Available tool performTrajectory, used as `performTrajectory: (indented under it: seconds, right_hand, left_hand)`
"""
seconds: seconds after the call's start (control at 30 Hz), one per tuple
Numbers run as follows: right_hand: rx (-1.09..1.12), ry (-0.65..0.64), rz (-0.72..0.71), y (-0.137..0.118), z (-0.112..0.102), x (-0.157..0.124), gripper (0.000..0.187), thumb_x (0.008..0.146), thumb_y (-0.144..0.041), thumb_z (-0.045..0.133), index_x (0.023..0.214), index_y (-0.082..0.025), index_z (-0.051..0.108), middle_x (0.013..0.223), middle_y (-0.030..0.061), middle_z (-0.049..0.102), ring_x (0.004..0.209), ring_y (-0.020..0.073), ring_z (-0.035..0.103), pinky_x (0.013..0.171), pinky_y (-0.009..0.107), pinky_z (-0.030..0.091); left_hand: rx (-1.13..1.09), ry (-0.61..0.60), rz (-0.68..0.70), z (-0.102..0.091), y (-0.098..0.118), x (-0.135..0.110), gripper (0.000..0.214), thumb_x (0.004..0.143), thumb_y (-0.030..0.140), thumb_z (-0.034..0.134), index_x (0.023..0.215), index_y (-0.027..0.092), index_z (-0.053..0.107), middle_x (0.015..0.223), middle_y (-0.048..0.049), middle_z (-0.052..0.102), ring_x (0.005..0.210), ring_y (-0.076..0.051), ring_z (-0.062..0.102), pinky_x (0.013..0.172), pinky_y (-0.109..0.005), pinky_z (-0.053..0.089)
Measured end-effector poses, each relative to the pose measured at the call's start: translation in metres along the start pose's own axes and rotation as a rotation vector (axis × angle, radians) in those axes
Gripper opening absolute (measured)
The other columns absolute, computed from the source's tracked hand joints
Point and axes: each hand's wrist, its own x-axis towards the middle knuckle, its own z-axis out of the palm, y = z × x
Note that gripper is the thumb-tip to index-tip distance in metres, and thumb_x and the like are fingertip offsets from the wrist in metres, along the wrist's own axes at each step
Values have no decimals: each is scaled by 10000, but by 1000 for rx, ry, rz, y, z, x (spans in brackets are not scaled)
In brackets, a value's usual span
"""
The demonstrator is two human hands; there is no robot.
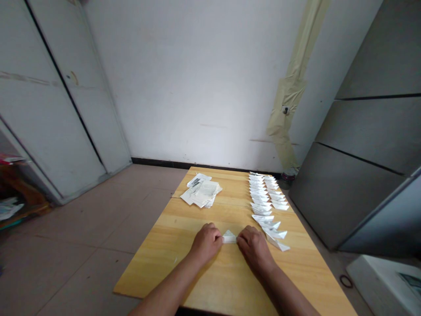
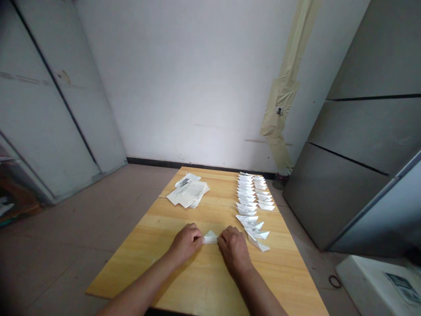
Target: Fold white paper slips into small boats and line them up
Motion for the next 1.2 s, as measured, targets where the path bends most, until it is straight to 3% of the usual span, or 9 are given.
performTrajectory:
  seconds: [0.37,0.83,1.2]
  right_hand:
    - [-77,-28,131,-11,-6,6,178,827,-143,552,666,-172,623,749,36,622,739,155,552,669,247,334]
    - [-179,-77,194,-15,-7,12,181,802,-138,526,674,-173,650,750,53,666,707,166,570,609,265,289]
    - [-224,-70,189,-15,-5,13,168,784,-120,535,671,-182,642,757,56,673,719,175,594,617,274,289]
  left_hand:
    - [137,-80,-103,-6,8,3,129,770,185,613,642,180,631,768,-15,611,803,-157,567,705,-244,372]
    - [310,-192,-145,-21,29,5,150,826,222,546,797,188,689,916,-68,673,931,-210,616,755,-280,441]
    - [339,-171,-181,-16,28,5,174,823,231,517,820,199,688,936,-74,677,936,-226,631,741,-294,460]
